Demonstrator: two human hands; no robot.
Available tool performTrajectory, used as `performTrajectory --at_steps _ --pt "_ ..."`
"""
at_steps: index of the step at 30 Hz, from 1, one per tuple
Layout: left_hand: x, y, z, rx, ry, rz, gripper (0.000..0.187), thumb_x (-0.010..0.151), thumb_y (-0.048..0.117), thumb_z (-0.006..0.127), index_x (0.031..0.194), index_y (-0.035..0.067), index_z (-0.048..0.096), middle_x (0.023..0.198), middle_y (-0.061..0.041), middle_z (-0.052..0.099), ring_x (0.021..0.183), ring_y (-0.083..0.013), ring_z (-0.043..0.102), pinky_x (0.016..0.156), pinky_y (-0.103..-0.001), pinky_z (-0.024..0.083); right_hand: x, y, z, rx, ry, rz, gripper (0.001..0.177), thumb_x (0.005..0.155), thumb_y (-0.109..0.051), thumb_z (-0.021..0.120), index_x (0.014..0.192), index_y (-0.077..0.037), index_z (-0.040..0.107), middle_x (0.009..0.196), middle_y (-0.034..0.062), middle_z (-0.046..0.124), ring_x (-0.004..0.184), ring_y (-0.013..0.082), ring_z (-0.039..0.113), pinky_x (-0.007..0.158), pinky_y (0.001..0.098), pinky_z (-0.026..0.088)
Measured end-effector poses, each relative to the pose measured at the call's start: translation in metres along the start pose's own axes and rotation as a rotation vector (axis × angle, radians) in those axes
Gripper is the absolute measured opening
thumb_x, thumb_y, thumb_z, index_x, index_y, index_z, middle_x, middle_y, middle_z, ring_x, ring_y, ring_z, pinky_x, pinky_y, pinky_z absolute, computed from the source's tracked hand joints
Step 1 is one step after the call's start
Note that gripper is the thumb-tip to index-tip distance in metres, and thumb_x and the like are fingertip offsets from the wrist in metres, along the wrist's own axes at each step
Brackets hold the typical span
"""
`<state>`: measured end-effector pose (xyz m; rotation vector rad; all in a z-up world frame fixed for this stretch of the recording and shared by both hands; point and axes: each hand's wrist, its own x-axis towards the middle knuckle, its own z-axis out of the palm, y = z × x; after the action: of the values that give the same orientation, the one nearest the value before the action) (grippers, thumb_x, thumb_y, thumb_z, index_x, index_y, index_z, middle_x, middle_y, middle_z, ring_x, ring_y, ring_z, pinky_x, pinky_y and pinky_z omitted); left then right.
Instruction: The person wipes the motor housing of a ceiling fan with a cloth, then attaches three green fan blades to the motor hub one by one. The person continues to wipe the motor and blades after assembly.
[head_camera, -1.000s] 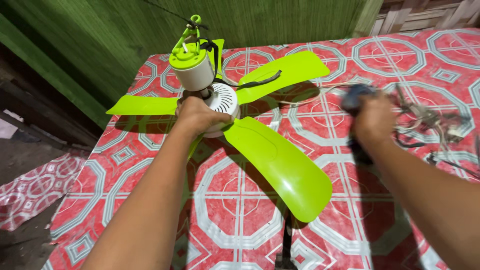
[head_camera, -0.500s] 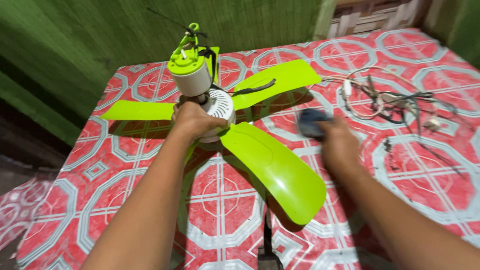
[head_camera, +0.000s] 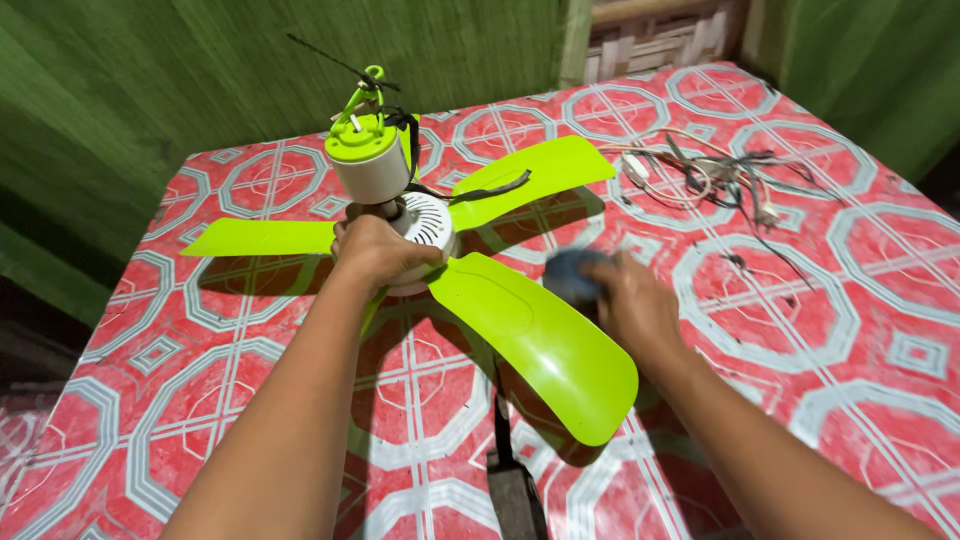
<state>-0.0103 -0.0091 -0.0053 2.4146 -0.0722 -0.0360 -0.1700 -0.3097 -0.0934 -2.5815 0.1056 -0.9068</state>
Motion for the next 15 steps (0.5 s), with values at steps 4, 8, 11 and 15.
performTrajectory --at_steps 4,8,11,15 --pt "-0.013 0.003 0.004 0.112 -0.002 0.006 0.084 0.042 0.046 0.094 0.11 0.001 0.075 0.132 -0.023 0.063 0.13 -0.0371 0.053 0.104 -0.042 0.051 -0.041 0.063 -0.031 -0.195 -0.003 0.22 0.043 0.078 0.0 0.065 0.114 -0.02 0.077 0.114 0.0125 0.067 0.104 0.0364 0.067 0.085 0.0502 0.054" --pt "-0.025 0.006 0.013 0.227 0.057 0.081 0.087 0.043 0.047 0.099 0.115 0.006 0.073 0.131 -0.024 0.062 0.13 -0.0404 0.047 0.109 -0.043 0.041 -0.029 0.128 -0.08 -0.455 0.29 0.474 0.033 0.084 -0.006 0.072 0.116 -0.012 0.077 0.114 0.0203 0.062 0.096 0.0422 0.064 0.079 0.0531 0.052" --pt "-0.035 0.002 0.01 0.108 -0.024 0.047 0.084 0.041 0.044 0.091 0.117 0.012 0.074 0.124 -0.016 0.071 0.121 -0.0325 0.063 0.105 -0.04 0.049 -0.015 0.13 -0.094 -0.373 0.473 0.404 0.037 0.08 -0.001 0.069 0.115 -0.009 0.076 0.119 0.0203 0.061 0.1 0.042 0.065 0.083 0.0514 0.052" --pt "-0.039 -0.002 0.01 0.143 0.032 0.08 0.086 0.04 0.045 0.095 0.115 0.008 0.073 0.122 -0.017 0.069 0.119 -0.0351 0.06 0.105 -0.041 0.045 0.0 0.082 -0.076 -0.128 0.444 0.292 0.035 0.084 -0.015 0.074 0.117 -0.005 0.074 0.113 0.0182 0.066 0.102 0.0384 0.065 0.09 0.049 0.052"
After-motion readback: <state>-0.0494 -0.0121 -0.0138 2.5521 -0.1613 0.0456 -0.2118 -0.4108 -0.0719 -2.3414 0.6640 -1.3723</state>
